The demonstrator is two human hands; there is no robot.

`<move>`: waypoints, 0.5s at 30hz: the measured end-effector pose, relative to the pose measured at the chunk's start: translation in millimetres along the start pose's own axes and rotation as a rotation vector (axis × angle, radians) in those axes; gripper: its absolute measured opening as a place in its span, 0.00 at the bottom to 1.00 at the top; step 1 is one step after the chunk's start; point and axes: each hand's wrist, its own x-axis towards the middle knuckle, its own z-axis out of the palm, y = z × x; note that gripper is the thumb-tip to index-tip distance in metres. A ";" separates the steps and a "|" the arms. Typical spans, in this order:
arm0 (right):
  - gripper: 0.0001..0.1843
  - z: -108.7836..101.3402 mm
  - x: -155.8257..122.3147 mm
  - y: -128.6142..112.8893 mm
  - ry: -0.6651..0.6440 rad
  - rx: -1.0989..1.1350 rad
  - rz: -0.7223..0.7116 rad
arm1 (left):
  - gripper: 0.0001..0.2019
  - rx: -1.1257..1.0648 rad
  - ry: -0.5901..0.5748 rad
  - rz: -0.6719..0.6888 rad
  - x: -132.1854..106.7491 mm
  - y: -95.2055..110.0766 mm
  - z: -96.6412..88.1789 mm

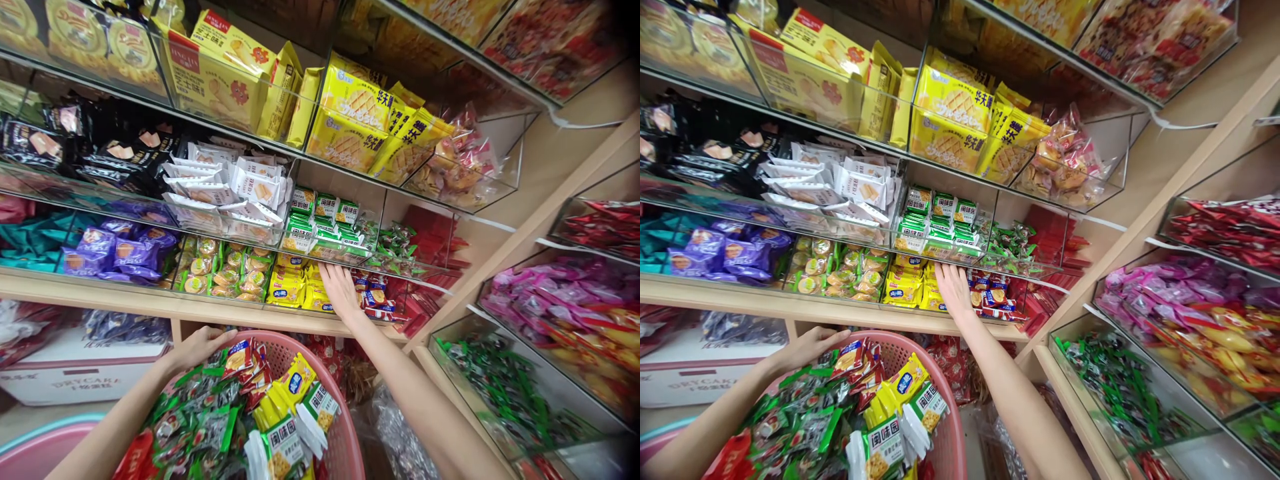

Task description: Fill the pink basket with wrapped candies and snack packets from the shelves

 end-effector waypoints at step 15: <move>0.16 -71.1 -52.2 -11.1 0.142 0.433 0.154 | 0.26 0.018 0.015 0.015 -0.6 4.0 -2.0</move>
